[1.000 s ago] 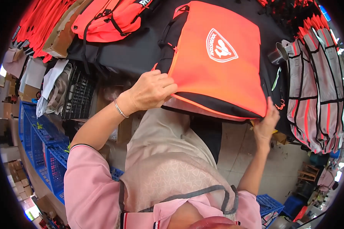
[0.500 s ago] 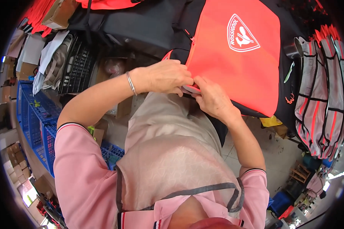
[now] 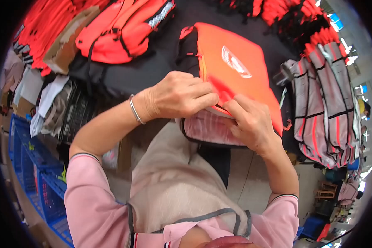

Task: Cleaning and inspecting the seams and zippers of backpacks using a toothbrush and thread snips.

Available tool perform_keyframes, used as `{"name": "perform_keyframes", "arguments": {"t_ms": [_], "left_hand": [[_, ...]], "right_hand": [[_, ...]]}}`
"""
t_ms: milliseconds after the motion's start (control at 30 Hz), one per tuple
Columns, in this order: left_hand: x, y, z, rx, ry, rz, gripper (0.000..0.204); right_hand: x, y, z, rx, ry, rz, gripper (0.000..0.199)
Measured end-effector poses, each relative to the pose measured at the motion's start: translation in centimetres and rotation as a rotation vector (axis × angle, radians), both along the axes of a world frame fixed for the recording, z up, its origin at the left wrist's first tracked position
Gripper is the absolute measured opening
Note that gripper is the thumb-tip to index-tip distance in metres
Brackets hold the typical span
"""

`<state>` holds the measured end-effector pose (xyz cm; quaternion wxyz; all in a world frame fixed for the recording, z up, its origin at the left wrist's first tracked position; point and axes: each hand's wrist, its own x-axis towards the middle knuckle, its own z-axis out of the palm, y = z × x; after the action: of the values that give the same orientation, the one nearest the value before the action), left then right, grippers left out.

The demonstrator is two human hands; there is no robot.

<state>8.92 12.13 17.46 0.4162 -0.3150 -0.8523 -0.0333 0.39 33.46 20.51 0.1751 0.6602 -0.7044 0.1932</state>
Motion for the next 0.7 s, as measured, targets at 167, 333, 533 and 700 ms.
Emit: {"name": "perform_keyframes", "arguments": {"t_ms": [167, 333, 533, 700], "left_hand": [[-2.3, 0.7, 4.2, 0.133, 0.412, 0.013, 0.015], [-3.2, 1.2, 7.6, 0.201, 0.594, -0.027, 0.016], [-4.1, 3.2, 7.8, 0.245, 0.537, -0.059, 0.017], [-3.4, 2.3, 7.8, 0.198, 0.394, 0.020, 0.028]], "right_hand": [[-1.0, -0.3, 4.5, -0.241, 0.185, -0.003, 0.019], [-1.7, -0.6, 6.4, -0.541, 0.354, 0.019, 0.019], [-3.4, 0.2, 6.0, -0.733, 0.600, -0.028, 0.015], [-4.2, 0.0, 5.8, -0.767, 0.649, -0.047, 0.017]]}}
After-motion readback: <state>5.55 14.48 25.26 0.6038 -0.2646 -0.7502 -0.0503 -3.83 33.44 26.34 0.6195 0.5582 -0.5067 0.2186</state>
